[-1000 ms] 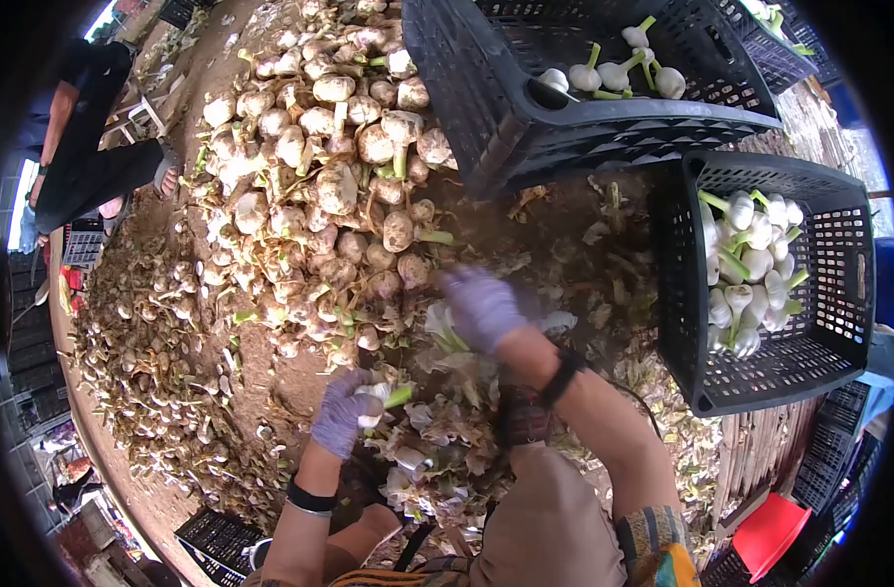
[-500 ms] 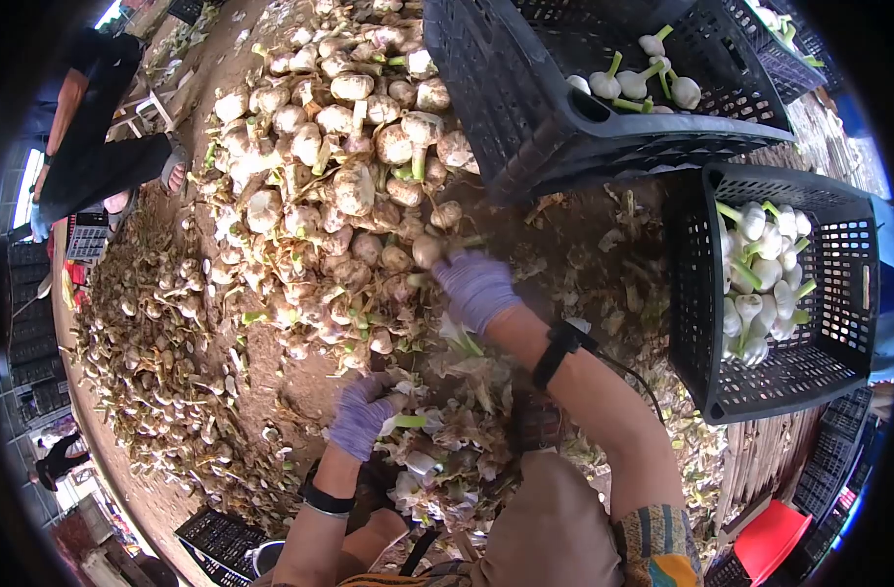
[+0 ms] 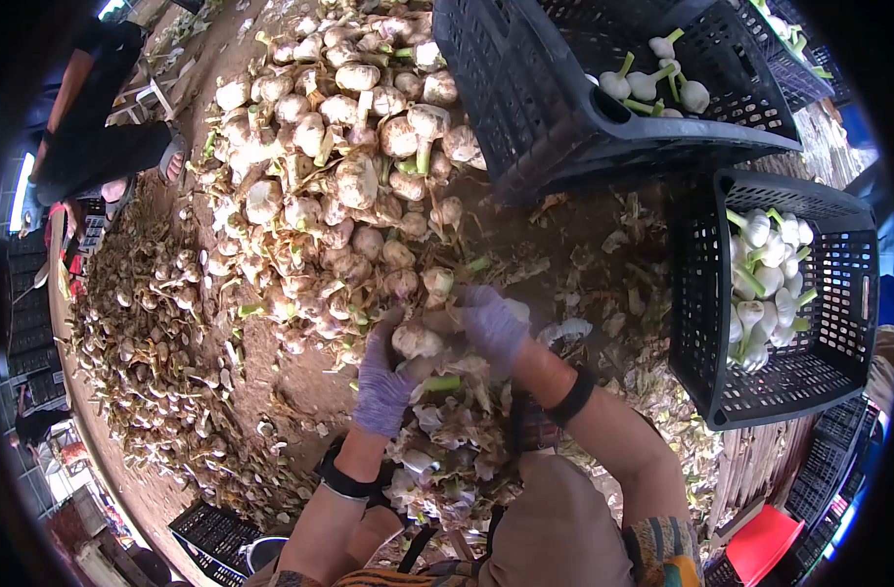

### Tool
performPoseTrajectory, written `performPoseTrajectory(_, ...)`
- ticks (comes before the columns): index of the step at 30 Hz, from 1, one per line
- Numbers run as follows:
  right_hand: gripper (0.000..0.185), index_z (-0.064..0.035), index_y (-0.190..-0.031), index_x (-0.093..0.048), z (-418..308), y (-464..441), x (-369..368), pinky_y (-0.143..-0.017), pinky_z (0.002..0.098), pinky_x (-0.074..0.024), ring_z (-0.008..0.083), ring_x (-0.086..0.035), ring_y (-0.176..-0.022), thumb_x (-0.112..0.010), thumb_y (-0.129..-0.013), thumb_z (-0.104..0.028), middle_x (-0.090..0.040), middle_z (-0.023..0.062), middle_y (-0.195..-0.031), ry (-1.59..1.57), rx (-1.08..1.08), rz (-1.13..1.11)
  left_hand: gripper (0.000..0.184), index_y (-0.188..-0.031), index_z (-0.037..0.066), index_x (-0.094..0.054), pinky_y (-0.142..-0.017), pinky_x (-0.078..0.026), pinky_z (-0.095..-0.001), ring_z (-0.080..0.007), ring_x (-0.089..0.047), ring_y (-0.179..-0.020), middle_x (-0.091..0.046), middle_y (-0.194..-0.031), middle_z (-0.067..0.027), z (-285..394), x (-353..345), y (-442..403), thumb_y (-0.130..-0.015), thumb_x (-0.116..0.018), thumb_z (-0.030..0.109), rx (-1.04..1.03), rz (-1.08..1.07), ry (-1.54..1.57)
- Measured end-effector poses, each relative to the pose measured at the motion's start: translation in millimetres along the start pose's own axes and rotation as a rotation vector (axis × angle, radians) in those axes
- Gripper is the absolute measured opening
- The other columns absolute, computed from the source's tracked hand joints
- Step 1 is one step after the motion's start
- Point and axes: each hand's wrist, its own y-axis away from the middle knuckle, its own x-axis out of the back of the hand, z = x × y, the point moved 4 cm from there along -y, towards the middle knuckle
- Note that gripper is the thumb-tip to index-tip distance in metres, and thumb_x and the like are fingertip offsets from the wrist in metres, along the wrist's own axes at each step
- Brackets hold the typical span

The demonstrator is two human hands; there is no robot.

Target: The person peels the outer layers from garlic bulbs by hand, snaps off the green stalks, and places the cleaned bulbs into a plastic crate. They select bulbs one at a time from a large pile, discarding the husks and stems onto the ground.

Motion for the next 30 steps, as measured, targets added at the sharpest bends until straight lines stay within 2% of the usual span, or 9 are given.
performPoseTrajectory(1, 0.035, -0.0042, -0.103, -0.059, -18, 6, -5, -0.056, 0.0244, -0.0450, 0.0118, -0.057, -0.067, -0.069, -0.070, -0.013, -0.060, 0.0046, -0.083, 0.469, 0.423, -0.010, 0.069, -0.125, 0.003, -0.040, -0.087, -0.044, -0.0293, -0.0177, -0.052, -0.101, -0.053, -0.110, -0.0082, 0, 0, -1, -0.067, -0.076, 0.010, 0.019, 0.030, -0.020)
performPoseTrajectory(3, 0.032, -0.0011, -0.103, -0.058, -26, 11, -5, -0.060, 0.0235, -0.0454, 0.0092, -0.056, -0.070, -0.068, -0.076, -0.016, -0.059, 0.0047, -0.088, 0.436, 0.396, -0.043, 0.065, -0.121, 0.004, -0.043, -0.085, -0.046, -0.0306, -0.0191, -0.053, -0.098, -0.054, -0.108, -0.0104, 9, -3, -2, -0.066, -0.076, 0.008, -0.033, 0.027, -0.018)
performPoseTrajectory(5, 0.025, -0.0001, -0.098, -0.059, -4, 18, -11, -0.060, 0.0242, -0.0463, 0.0113, -0.057, -0.071, -0.066, -0.078, -0.014, -0.060, 0.0053, -0.086, -0.767, -0.446, 0.081, 0.064, -0.117, 0.005, -0.046, -0.081, -0.048, -0.0339, -0.0263, -0.057, -0.095, -0.054, -0.109, -0.0164, 25, -7, 1, -0.062, -0.078, 0.012, -0.197, 0.063, -0.589)
performPoseTrajectory(8, 0.019, -0.0009, -0.090, -0.059, -10, 17, -24, -0.055, 0.0241, -0.0446, 0.0111, -0.056, -0.067, -0.066, -0.078, -0.013, -0.060, 0.0049, -0.080, -0.760, -0.444, 0.224, 0.067, -0.113, 0.006, -0.048, -0.075, -0.049, -0.0378, -0.0338, -0.057, -0.090, -0.052, -0.111, -0.0211, 28, -11, 7, -0.054, -0.079, 0.018, -0.327, 0.040, -1.100)
performPoseTrajectory(14, 0.014, 0.0003, -0.084, -0.060, -2, 18, -24, -0.054, 0.0245, -0.0440, 0.0105, -0.053, -0.060, -0.066, -0.076, -0.010, -0.059, 0.0033, -0.071, -0.695, -0.427, 0.189, 0.069, -0.110, 0.009, -0.050, -0.068, -0.048, -0.0410, -0.0363, -0.058, -0.081, -0.051, -0.114, -0.0212, 34, -16, 15, -0.048, -0.077, 0.023, -0.567, -0.036, -1.404)
performPoseTrajectory(18, 0.014, 0.0013, -0.087, -0.059, 0, 23, -18, -0.058, 0.0240, -0.0445, 0.0102, -0.053, -0.065, -0.063, -0.075, -0.006, -0.059, 0.0034, -0.075, -0.589, -0.496, 0.153, 0.067, -0.112, 0.008, -0.050, -0.070, -0.049, -0.0383, -0.0316, -0.060, -0.083, -0.054, -0.109, -0.0193, 30, -11, 10, -0.052, -0.078, 0.019, -0.431, -0.025, -1.262)
performPoseTrajectory(23, 0.021, 0.0012, -0.094, -0.056, -35, 25, -5, -0.066, 0.0233, -0.0434, 0.0081, -0.052, -0.076, -0.063, -0.077, -0.009, -0.058, 0.0026, -0.085, -0.349, -0.066, 0.041, 0.066, -0.115, -0.001, -0.048, -0.081, -0.049, -0.0283, -0.0178, -0.057, -0.092, -0.057, -0.101, -0.0101, 22, 2, 8, -0.059, -0.080, 0.010, 0.274, -0.051, 0.102)
performPoseTrajectory(28, 0.019, 0.0003, -0.092, -0.057, -31, 25, -14, -0.065, 0.0237, -0.0432, 0.0073, -0.052, -0.074, -0.062, -0.079, -0.012, -0.059, 0.0017, -0.081, -0.478, -0.254, -0.001, 0.062, -0.114, -0.001, -0.048, -0.080, -0.049, -0.0288, -0.0178, -0.057, -0.092, -0.057, -0.102, -0.0097, 27, -4, 10, -0.061, -0.079, 0.012, 0.050, -0.055, -0.157)
performPoseTrajectory(30, 0.017, 0.0000, -0.089, -0.057, -22, 24, -20, -0.061, 0.0226, -0.0425, 0.0070, -0.051, -0.070, -0.062, -0.079, -0.013, -0.058, 0.0017, -0.077, -0.509, -0.234, 0.125, 0.060, -0.112, 0.001, -0.049, -0.078, -0.049, -0.0291, -0.0185, -0.057, -0.092, -0.058, -0.101, -0.0113, 39, -14, 14, -0.061, -0.079, 0.011, -0.157, 0.011, -0.679)
